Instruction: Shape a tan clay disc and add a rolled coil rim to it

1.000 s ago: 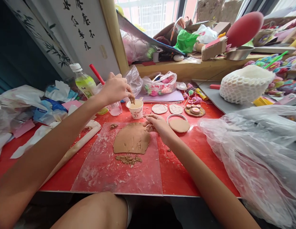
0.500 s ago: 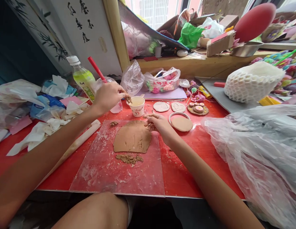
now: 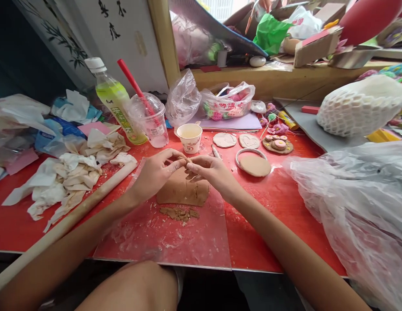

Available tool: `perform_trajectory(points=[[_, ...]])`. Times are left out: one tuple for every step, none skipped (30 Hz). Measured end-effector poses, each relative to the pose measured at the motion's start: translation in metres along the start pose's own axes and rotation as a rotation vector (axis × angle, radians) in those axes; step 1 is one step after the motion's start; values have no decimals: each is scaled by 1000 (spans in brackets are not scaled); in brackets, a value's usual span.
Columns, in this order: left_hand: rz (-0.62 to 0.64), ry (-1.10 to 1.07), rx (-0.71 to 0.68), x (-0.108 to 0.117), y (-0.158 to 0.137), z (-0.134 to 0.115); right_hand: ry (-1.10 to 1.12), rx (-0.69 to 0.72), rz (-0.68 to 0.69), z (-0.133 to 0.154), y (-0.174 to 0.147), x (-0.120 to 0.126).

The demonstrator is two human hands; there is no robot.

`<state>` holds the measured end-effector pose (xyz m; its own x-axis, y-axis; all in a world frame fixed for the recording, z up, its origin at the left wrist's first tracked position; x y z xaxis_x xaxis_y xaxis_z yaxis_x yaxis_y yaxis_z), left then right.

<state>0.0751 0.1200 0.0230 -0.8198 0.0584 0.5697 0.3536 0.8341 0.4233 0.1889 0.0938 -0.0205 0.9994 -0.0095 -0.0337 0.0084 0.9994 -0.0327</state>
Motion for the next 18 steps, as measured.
perform_trajectory(points=[[13,-7,-6,-2,0,1,-13,-1,-13,-1,0,1],[22,0,-21,-3,0,1,-24,-3,-19,-2,0,1],[32,23,-41,-3,0,1,-33,-4,-24,-2,1,1],[43,54,-62,-4,0,1,-46,-5,-31,-3,1,1],[56,82,-79,-5,-1,1,-60,-6,-39,-3,1,2],[69,100,-92,-5,-1,1,-75,-9,-50,-3,1,2],[77,105,-101,-5,-1,1,-90,-15,-60,-4,2,4],[71,106,-106,-4,-1,1,-103,-20,-70,-5,2,5],[57,109,-111,-3,0,2,-112,-22,-79,-6,3,6],[41,117,-115,-1,0,2,-117,-21,-86,-6,3,7],[25,129,-120,0,1,2,-120,-16,-92,-6,3,8],[13,143,-124,1,1,2,-124,-10,-98,-6,3,9],[8,155,-128,2,1,3,-128,-2,-103,-6,3,9],[12,158,-131,1,1,3,-132,8,-109,-5,3,9],[21,150,-129,0,1,3,-138,18,-114,-4,2,9],[35,133,-124,-1,1,3,-143,29,-120,-3,2,8],[52,109,-115,-3,0,3,-148,40,-128,-2,1,8],[68,83,-105,-5,0,3,-152,50,-137,-1,0,7]])
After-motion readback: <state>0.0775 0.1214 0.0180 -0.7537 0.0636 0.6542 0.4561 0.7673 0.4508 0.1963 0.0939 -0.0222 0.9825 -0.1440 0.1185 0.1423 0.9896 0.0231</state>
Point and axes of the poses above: each hand's wrist, its own y-axis towards the middle knuckle, its own x-axis out of the back of the hand, z = x × y, the point moved 8 cm from there along y, towards the middle knuckle, and after that the axes turned 10 degrees about -z, right-handed, at the moved point
